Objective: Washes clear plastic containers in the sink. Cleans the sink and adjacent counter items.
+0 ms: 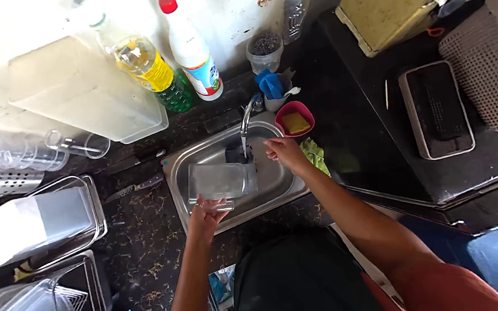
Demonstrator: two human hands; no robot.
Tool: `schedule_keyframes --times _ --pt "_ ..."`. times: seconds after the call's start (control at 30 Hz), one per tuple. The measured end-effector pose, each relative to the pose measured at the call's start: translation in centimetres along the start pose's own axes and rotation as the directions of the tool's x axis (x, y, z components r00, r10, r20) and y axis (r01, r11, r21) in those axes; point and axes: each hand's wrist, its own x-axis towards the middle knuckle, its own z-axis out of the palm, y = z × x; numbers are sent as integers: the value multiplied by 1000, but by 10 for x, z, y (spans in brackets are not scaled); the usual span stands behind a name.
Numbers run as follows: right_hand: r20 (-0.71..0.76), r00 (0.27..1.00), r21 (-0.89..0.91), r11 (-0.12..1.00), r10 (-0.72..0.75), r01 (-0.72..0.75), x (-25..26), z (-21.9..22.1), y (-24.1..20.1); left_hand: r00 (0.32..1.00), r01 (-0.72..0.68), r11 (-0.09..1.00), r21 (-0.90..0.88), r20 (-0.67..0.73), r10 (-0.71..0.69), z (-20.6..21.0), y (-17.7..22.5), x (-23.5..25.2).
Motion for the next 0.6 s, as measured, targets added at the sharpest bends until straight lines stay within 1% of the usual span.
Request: schedule_keyframes --times 0.07,0.1,0.17,0.23,0.3,0.37,0.4,0.43,0.5,0.53,0.6 --pt "9 1000 26 999 27 -27 -5 -4 4 998 65 996 -65 -23 -67 -6 0 -5" --pt "28 999 43 998 38 -39 -6 -5 7 997 81 993 -91 -6 -82 -11 -2 -4" --pt "49 997 86 995 55 -59 -4 -5 15 993 106 983 -151 72 -96 -23 -9 1" --pt "31 998 113 992 53 -56 -2 -6 25 982 118 965 -233 169 -79 -33 -18 7" --pt "-9 999 95 995 39 -38 3 -7 33 961 137 939 -316 273 -48 -40 -26 10" --pt "-48 998 53 998 37 -34 6 -8 34 950 153 917 -369 311 -33 -45 -32 10" --pt "-44 998 32 999 40 -38 10 -8 33 950 158 905 -394 311 -31 -47 -34 10" --pt "-22 999 -12 999 31 -31 16 -7 31 952 158 898 -410 304 -29 -49 -35 9" --pt "43 998 -150 987 -45 51 32 -4 27 964 145 893 -426 265 -30 -50 -37 8" --pt "38 994 -244 964 -104 110 42 0 24 966 143 890 -433 258 -30 -51 -39 7" --pt "10 975 -430 879 -222 205 62 12 13 958 159 882 -444 287 -28 -57 -41 9"
